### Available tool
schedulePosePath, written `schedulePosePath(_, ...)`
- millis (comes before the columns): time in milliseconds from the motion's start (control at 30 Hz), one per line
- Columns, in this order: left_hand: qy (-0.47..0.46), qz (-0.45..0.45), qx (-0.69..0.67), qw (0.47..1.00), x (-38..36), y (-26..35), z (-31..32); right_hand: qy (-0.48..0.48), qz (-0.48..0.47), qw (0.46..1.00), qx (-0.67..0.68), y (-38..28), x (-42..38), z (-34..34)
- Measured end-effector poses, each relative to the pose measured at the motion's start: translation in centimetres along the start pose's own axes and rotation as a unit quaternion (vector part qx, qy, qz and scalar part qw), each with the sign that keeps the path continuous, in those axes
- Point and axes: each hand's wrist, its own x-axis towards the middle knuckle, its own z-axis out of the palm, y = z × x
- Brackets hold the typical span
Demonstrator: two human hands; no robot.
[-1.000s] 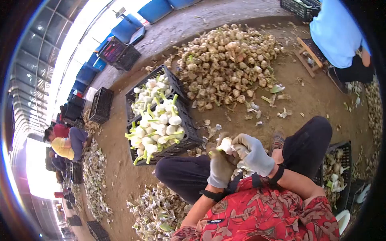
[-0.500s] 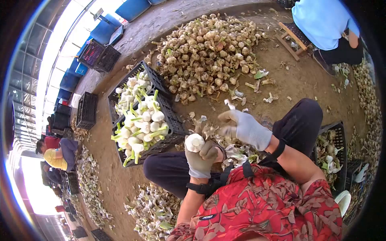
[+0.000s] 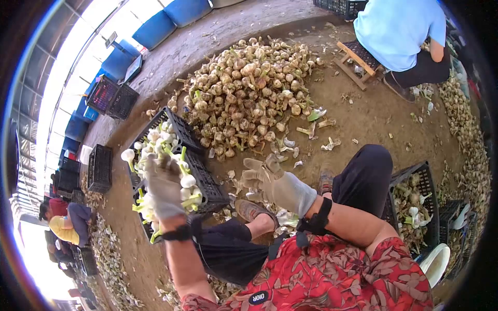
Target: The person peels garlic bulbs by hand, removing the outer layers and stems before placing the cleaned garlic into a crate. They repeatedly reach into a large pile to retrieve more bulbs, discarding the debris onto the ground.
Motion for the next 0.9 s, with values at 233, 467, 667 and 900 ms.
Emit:
schedulePosePath(233,-0.193,-0.083,0.148,0.966,-12.5,-9.2,6.8,0.038,-0.016,0.995,-0.094,0.7,-0.9,0.7)
schedulePosePath(467,-0.214,0.155,0.28,0.923,-12.6,-12.1,4.5,0.055,-0.027,0.998,0.002,3.1,-2.2,1.6)
schedulePosePath(667,-0.204,0.258,0.42,0.846,-13.1,-10.9,4.3,0.072,0.047,0.991,0.103,4.6,-2.8,1.6)
schedulePosePath(900,-0.164,0.218,0.351,0.896,-12.4,-13.6,2.9,0.073,0.018,0.997,0.004,4.9,-2.1,1.0)
